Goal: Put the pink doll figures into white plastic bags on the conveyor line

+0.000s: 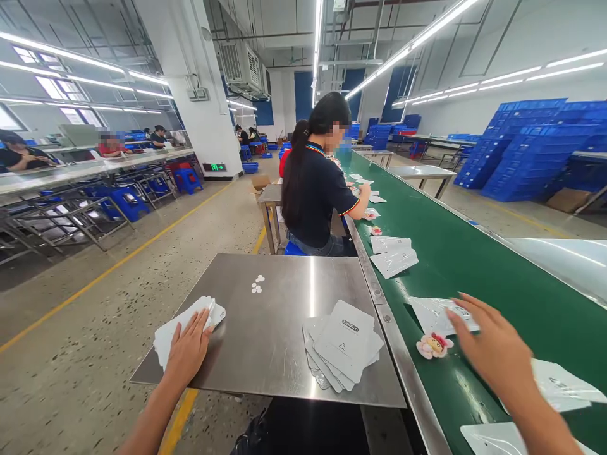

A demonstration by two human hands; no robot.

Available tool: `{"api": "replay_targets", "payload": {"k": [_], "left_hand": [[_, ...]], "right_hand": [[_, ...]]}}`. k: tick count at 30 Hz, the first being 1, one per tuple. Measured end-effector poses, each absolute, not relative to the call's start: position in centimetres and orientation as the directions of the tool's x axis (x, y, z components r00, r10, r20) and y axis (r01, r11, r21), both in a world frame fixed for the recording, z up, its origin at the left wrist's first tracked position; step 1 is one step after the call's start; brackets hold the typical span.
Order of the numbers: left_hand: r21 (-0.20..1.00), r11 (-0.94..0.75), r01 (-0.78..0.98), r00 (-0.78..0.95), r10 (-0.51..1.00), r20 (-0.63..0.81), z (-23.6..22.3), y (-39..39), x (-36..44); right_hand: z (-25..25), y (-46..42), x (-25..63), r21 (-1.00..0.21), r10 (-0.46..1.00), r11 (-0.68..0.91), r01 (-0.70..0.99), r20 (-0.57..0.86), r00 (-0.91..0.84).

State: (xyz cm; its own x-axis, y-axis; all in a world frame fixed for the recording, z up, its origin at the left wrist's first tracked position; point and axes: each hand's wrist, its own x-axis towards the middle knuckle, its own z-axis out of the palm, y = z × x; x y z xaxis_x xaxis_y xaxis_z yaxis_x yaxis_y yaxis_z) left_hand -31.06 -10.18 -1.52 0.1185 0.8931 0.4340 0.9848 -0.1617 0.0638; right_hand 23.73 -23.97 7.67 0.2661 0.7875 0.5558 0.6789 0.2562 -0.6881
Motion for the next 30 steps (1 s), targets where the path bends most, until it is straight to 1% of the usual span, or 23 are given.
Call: {"api": "replay_targets", "payload": {"k": [1, 2, 4, 6, 7, 8, 9, 10, 11, 12, 13, 14, 15, 16, 18, 19, 21, 23, 25, 27, 30], "left_hand": [[0.055, -0.198, 0.979, 0.152, 0.876, 0.457, -1.2, -10.4, -31.4], [0.043, -0.245, 0.969, 0.194, 0.851, 0.488, -0.8, -10.7, -31.8], [0.02, -0.367, 0.93, 0.291, 0.77, 0.568, 0.6, -11.6, -32.1], [0.024, -0.513, 0.858, 0.377, 0.661, 0.649, 2.4, -13.0, -31.9], [0.053, -0.583, 0.811, 0.404, 0.621, 0.671, 3.3, -13.9, -31.7], [0.111, -0.64, 0.76, 0.42, 0.615, 0.667, 4.2, -14.8, -31.3], [0.21, -0.666, 0.716, 0.418, 0.65, 0.635, 4.9, -15.8, -31.0], [0.349, -0.64, 0.685, 0.388, 0.725, 0.568, 5.3, -16.6, -30.6], [0.511, -0.561, 0.651, 0.322, 0.814, 0.484, 5.4, -17.4, -30.4], [0.668, -0.456, 0.588, 0.248, 0.888, 0.387, 5.3, -17.9, -30.2], [0.799, -0.34, 0.496, 0.193, 0.94, 0.28, 4.9, -18.2, -30.0], [0.891, -0.227, 0.394, 0.157, 0.971, 0.178, 4.3, -18.4, -29.8], [0.948, -0.122, 0.294, 0.138, 0.987, 0.084, 3.6, -18.4, -29.6], [0.978, -0.023, 0.205, 0.128, 0.992, -0.004, 2.8, -18.2, -29.3], [0.983, 0.173, 0.054, 0.059, 0.983, -0.176, 1.4, -17.6, -28.5], [0.969, 0.246, -0.028, 0.009, 0.969, -0.246, 0.8, -17.3, -28.1], [0.927, 0.319, -0.199, -0.058, 0.94, -0.336, -0.1, -16.7, -27.3], [0.879, 0.348, -0.327, -0.083, 0.916, -0.393, -0.6, -16.3, -27.0], [0.836, 0.361, -0.413, -0.121, 0.888, -0.443, -1.0, -16.1, -27.3], [0.814, 0.369, -0.45, -0.171, 0.858, -0.483, -1.3, -16.0, -28.1], [0.815, 0.363, -0.452, -0.229, 0.835, -0.5, -1.1, -16.0, -29.1]], "right_hand": [[7.9, -22.7, 20.8, -0.621, 0.719, 0.183, 0.762, 0.613, 0.327], [8.0, -21.3, 17.7, -0.559, 0.696, 0.183, 0.809, 0.655, 0.294], [8.1, -18.6, 11.2, -0.468, 0.747, 0.364, 0.805, 0.663, 0.048], [8.2, -16.4, 4.6, -0.419, 0.732, 0.566, 0.71, 0.651, -0.199], [8.3, -15.6, 1.6, -0.386, 0.699, 0.651, 0.654, 0.641, -0.317], [8.4, -15.0, -1.1, -0.363, 0.672, 0.706, 0.607, 0.613, -0.415], [8.5, -14.6, -3.5, -0.338, 0.636, 0.755, 0.562, 0.586, -0.502], [8.6, -14.4, -5.4, -0.32, 0.615, 0.782, 0.536, 0.54, -0.575], [8.7, -14.4, -6.9, -0.303, 0.598, 0.799, 0.519, 0.489, -0.635], [8.7, -14.4, -8.0, -0.289, 0.585, 0.811, 0.509, 0.437, -0.684], [8.7, -14.4, -8.7, -0.281, 0.578, 0.816, 0.505, 0.389, -0.718], [8.6, -14.2, -9.2, -0.278, 0.573, 0.819, 0.502, 0.351, -0.74], [8.5, -13.9, -9.4, -0.284, 0.573, 0.818, 0.501, 0.322, -0.753], [8.3, -13.2, -9.6, -0.302, 0.573, 0.815, 0.494, 0.295, -0.765], [8.0, -11.0, -9.6, -0.371, 0.579, 0.797, 0.476, 0.249, -0.776], [7.7, -9.6, -9.5, -0.405, 0.61, 0.77, 0.494, 0.236, -0.757], [6.9, -6.6, -9.3, -0.424, 0.728, 0.673, 0.607, 0.232, -0.645], [5.5, -4.4, -8.8, -0.361, 0.843, 0.538, 0.762, 0.246, -0.479], [3.6, -3.8, -8.1, -0.271, 0.884, 0.459, 0.846, 0.241, -0.402], [1.7, -5.2, -7.3, -0.22, 0.877, 0.47, 0.855, 0.222, -0.425], [-0.2, -10.1, -6.0, -0.202, 0.829, 0.557, 0.805, 0.2, -0.523]]}}
